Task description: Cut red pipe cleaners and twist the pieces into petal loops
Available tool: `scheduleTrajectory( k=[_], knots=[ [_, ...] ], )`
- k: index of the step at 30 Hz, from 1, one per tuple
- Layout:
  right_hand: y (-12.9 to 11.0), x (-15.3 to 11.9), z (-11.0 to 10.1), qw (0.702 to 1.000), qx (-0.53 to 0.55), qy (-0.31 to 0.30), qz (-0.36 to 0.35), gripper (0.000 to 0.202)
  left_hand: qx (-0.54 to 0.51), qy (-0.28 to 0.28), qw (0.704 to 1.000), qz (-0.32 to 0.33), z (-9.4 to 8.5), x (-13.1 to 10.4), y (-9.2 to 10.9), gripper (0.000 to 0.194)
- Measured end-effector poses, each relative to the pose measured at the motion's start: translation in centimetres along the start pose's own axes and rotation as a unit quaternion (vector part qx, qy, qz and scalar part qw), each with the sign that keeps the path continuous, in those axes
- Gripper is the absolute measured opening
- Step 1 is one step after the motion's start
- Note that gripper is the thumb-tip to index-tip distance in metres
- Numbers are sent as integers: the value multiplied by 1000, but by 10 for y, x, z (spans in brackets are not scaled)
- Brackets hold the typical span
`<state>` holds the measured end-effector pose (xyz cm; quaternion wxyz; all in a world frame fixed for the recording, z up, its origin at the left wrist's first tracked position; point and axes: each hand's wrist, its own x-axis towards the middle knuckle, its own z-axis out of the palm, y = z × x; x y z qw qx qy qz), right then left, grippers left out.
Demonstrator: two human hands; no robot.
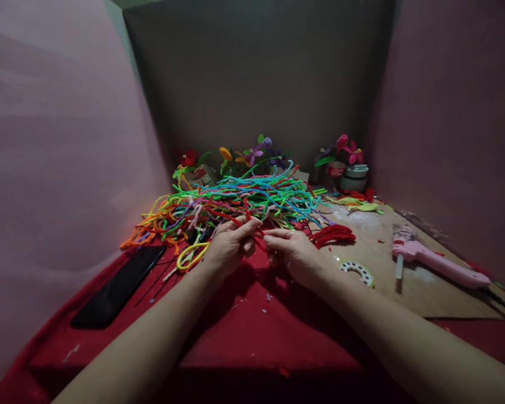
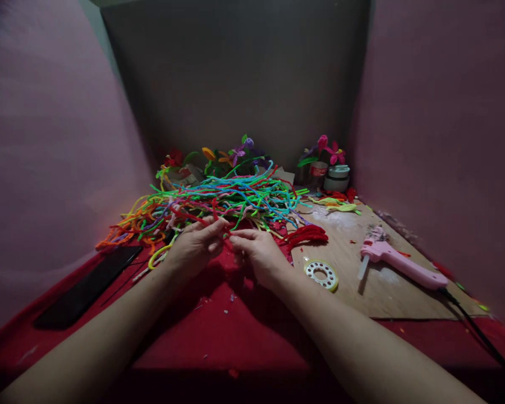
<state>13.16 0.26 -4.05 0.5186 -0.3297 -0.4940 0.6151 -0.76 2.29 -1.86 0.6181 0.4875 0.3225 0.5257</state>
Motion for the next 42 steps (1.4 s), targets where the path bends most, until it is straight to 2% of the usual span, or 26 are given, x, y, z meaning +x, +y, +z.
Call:
scheduleTrajectory(
  k=[2, 7, 10, 14, 17, 23, 27, 29, 33, 35, 37, 39, 42],
  knots=[
    [0, 1, -1, 998, 58, 1, 25, 23, -23, 15, 1000, 6, 0, 0, 1, 18],
    [-2, -1, 1, 996, 29, -39, 74, 23, -33, 12, 999, 15, 0, 0, 1, 17],
    [-1, -2, 1, 998, 13, -30, 61, 19, -23, 7, 999, 23, 0, 0, -1, 16],
    [1, -2, -2, 998, -35, -49, 26, 25, -32, 8, 999, 31, 0, 0, 2, 15],
    [-1, -1, -3, 994, -92, -37, 51, 17, -54, 30, 997, 49, -3, 3, 7, 15],
    [-3, -1, 1, 989, -105, -10, 100, 22, -12, 92, 992, 91, -11, 13, 12, 17],
    [-2, 0, 1, 993, -78, 3, 89, 23, 12, 82, 986, 146, -11, 12, 15, 22],
    [-2, 0, 0, 996, -55, 15, 69, 22, -14, 65, 990, 128, -11, 9, 15, 29],
    [-3, -1, 0, 998, -44, 20, 46, 22, 3, -18, 999, -41, -9, 4, 6, 32],
    [-3, -2, 0, 998, -52, 13, 44, 23, 50, -51, 993, -92, -6, 3, 0, 26],
    [-3, -1, 0, 998, -34, -8, 48, 23, 84, -51, 992, -82, -4, 3, -3, 21],
    [-3, -1, -1, 996, 32, -36, 71, 25, 96, -39, 993, -54, -3, 3, -4, 18],
    [-3, 0, -5, 974, 142, -86, 152, 33, 77, -27, 996, -35, -4, 3, -2, 16]
  ],
)
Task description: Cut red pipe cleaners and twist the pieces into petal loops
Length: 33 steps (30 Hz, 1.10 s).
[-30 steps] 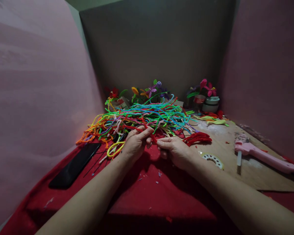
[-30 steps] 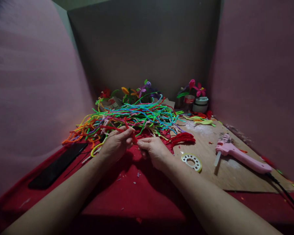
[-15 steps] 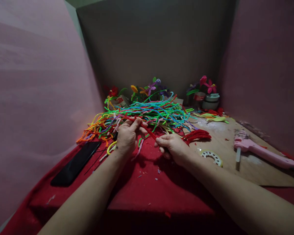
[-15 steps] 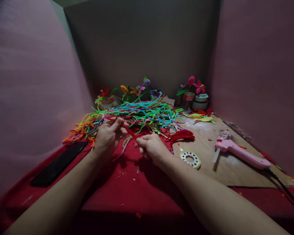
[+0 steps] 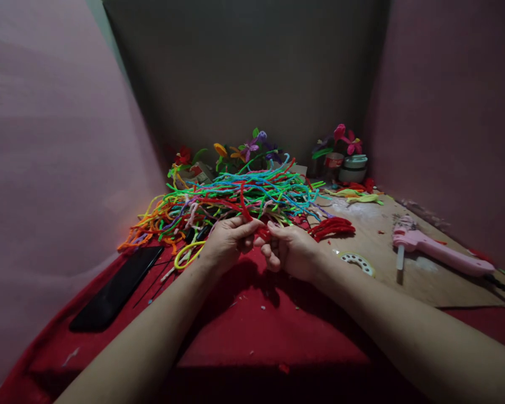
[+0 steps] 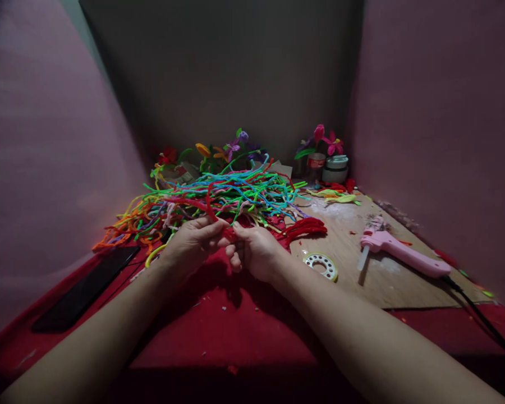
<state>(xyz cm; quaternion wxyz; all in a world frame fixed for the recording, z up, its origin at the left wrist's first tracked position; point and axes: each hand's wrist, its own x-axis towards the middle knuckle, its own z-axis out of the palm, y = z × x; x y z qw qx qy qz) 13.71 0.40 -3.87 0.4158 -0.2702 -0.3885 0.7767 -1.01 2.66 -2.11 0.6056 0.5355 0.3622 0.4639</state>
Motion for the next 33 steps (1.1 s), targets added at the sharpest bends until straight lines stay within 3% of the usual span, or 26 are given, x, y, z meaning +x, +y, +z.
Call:
scheduleTrajectory(
  k=[4, 9, 15, 25, 30, 33],
  knots=[
    [-1, -1, -2, 995, 59, -51, 61, 31, -14, 1, 1000, -6, -1, -1, 1, 18],
    [1, 0, 2, 996, 82, 1, 36, 17, -12, 28, 999, 16, 0, -1, 0, 17],
    [1, -1, 4, 991, 126, -17, 44, 19, -3, 20, 1000, 1, 5, -3, 3, 18],
    [3, 5, 0, 992, 111, 36, 39, 9, 29, 25, 999, 36, 4, -2, -1, 20],
    [1, 4, 1, 996, -19, 83, -18, 12, 68, 37, 996, 50, 5, -4, -2, 20],
    [0, 0, 5, 966, -202, 101, -123, 18, 69, 42, 995, 56, 5, -5, -1, 20]
  ],
)
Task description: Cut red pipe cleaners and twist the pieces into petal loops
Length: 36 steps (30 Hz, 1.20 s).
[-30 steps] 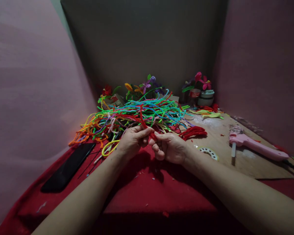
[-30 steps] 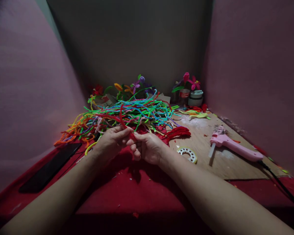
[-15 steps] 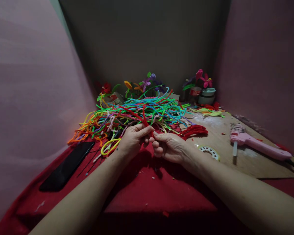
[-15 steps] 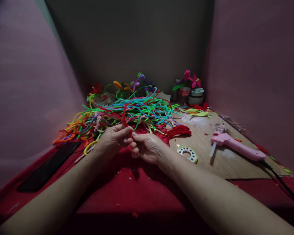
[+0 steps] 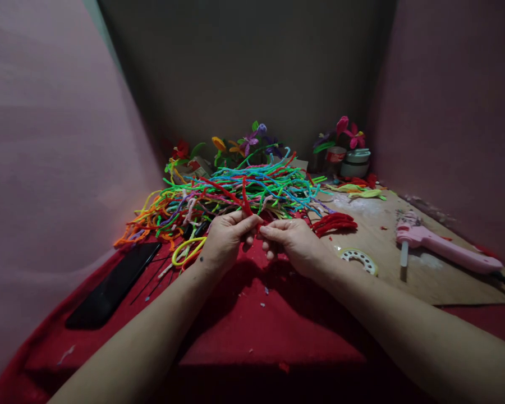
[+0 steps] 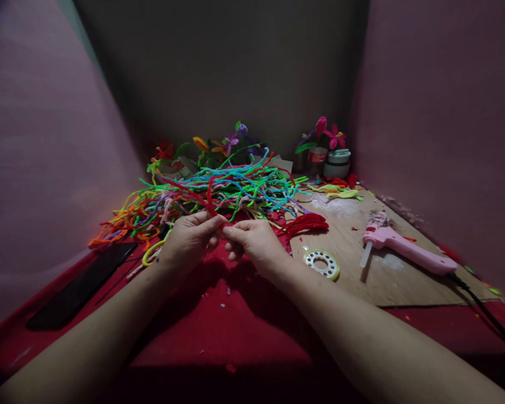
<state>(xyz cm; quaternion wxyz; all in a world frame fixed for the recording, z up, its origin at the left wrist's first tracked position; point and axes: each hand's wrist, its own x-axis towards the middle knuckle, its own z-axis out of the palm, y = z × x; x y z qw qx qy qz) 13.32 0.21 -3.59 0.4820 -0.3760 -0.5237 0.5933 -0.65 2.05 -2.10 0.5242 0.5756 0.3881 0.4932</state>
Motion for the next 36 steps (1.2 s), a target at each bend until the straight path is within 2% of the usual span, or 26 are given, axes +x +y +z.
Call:
scheduleTrajectory(
  k=[1, 3, 5, 6, 15, 17, 19, 21, 23, 25, 28, 33, 36],
  knots=[
    [0, -2, 1, 995, -78, 17, -51, 18, -8, 2, 1000, -3, 0, 0, 1, 19],
    [1, -5, 3, 958, -236, 49, -153, 15, -24, 6, 1000, -14, 0, -1, 2, 19],
    [3, -6, 4, 914, -337, 66, -217, 13, -31, 11, 999, -26, 1, -1, 2, 20],
    [5, -7, 5, 902, -358, 69, -232, 15, -32, 12, 999, -31, 1, -1, 3, 20],
    [5, -8, 7, 906, -360, 86, -206, 29, -17, 33, 998, -53, 5, -3, 4, 23],
    [4, -8, 7, 911, -351, 91, -195, 29, -17, 43, 998, -46, 6, -3, 4, 25],
    [2, -7, 8, 936, -305, 78, -159, 26, -30, 48, 998, -40, 6, -3, 4, 25],
    [0, -6, 8, 972, -204, 48, -104, 17, -44, 40, 997, -43, 5, -3, 3, 23],
    [-2, -5, 8, 994, -98, 20, -51, 12, -46, 20, 997, -51, 5, -2, 1, 23],
    [-3, -5, 8, 999, -42, 9, -12, 13, -44, 14, 998, -44, 5, -1, 0, 26],
    [-4, -5, 8, 999, -27, 15, 18, 17, -64, 39, 997, -22, 6, 0, 0, 31],
    [0, -6, 6, 999, 27, -10, 28, 8, -99, 48, 993, -47, 5, 0, 2, 33],
    [0, -5, 5, 996, 77, -12, 35, 5, -103, 33, 993, -47, 4, 1, 0, 34]
  ],
)
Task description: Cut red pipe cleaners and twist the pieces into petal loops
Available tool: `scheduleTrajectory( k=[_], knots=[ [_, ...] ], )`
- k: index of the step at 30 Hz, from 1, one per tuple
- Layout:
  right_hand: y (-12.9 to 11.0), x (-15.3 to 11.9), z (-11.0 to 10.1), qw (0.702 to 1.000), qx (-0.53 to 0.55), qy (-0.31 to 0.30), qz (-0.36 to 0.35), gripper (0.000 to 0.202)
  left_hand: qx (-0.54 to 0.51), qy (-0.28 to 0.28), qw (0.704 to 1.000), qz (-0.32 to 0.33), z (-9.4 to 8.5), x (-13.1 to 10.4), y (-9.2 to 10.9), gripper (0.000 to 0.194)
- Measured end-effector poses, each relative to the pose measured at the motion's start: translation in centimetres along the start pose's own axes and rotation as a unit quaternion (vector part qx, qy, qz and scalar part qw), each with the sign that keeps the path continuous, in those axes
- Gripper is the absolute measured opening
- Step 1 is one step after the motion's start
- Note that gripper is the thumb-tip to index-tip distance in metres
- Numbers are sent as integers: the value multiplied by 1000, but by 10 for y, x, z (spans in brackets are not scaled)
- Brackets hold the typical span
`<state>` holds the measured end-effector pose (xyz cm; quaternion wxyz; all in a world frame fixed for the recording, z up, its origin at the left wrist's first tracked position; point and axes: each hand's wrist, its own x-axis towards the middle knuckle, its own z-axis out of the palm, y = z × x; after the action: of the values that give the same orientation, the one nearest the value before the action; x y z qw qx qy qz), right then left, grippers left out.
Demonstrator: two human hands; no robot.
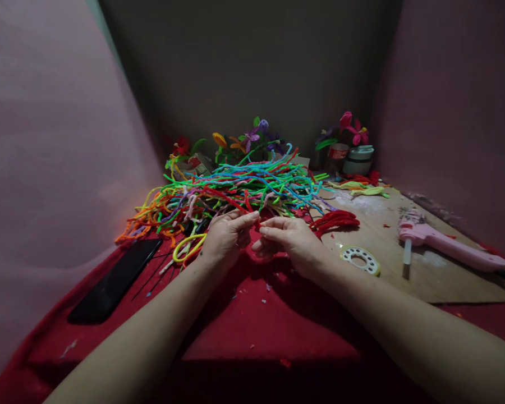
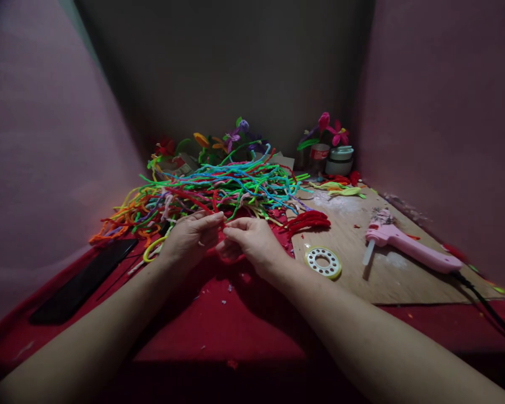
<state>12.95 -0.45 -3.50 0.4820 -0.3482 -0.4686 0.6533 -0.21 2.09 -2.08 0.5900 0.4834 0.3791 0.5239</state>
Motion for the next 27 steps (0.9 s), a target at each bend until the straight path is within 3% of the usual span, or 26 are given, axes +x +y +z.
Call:
scheduleTrajectory(
  k=[5, 12, 18, 21, 23, 27],
  knots=[
    [-2, 0, -1, 1000, 12, 14, 12, 6, -24, -21, 999, -7, -3, 3, -9, 29],
    [1, 2, -2, 1000, 7, 16, -5, 6, 3, -11, 1000, -21, -2, 2, -9, 36],
    [-1, 4, -3, 998, 32, 40, 25, 7, 119, -11, 993, -11, -1, -3, -2, 34],
    [-1, 4, -5, 999, 31, 34, 25, 8, 214, -20, 974, 66, -4, -4, 2, 20],
    [-2, 4, -6, 999, 27, 28, 25, 9, 286, -41, 944, 160, -7, -4, 4, 12],
    [-5, 3, -6, 999, 12, 25, 32, 8, 425, -91, 816, 380, -15, -1, 8, 14]
  ],
)
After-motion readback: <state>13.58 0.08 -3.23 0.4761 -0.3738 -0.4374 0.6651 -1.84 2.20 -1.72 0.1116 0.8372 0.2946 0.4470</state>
